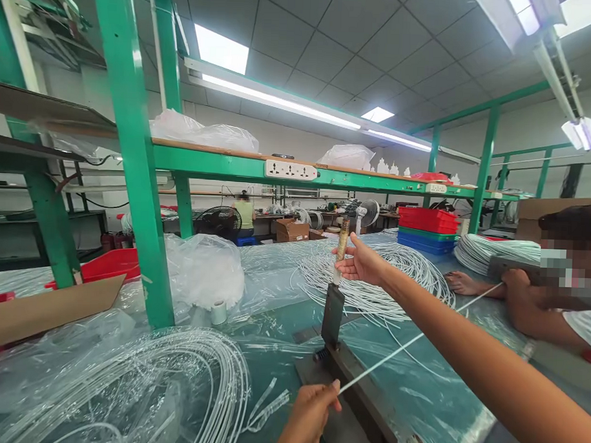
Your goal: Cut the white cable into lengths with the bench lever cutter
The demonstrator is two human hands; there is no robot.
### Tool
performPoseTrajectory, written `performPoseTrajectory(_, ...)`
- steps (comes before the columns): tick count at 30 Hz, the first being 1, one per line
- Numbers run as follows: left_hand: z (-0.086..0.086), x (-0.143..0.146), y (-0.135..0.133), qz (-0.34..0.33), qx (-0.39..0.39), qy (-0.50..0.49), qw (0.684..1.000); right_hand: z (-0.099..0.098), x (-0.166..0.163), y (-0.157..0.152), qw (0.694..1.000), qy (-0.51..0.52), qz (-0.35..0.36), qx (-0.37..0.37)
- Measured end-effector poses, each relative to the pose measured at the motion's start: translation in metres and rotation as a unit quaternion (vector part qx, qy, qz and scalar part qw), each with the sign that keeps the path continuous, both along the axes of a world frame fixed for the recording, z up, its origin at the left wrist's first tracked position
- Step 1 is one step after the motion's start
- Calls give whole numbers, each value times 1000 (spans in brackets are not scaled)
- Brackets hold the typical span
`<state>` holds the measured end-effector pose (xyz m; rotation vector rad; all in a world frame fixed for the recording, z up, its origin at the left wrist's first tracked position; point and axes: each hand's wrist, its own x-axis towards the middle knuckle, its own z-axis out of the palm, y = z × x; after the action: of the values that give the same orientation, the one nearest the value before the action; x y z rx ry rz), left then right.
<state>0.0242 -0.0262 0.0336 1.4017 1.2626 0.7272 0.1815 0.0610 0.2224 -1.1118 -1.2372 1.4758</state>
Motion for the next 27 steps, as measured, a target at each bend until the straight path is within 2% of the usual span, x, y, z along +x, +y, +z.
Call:
performPoseTrajectory(7,-24,0,-1,22,104,-27,994,-11,32,-55,1000,24,4,-17)
performPoseTrajectory(13,-34,-1,2,34,136,3,990,-32,54,-103,999,35,22,-19)
performPoseTrajectory(19,-26,-5,5,-5,122,-7,992,-61,73,-134,998,49,35,-18)
performPoseTrajectory(24,-12,-8,-1,-23,95,-7,995,-66,69,-155,995,40,-40,-84)
performPoseTrajectory(27,-8,-9,-3,-23,82,-9,996,-71,69,-163,993,26,-48,-107)
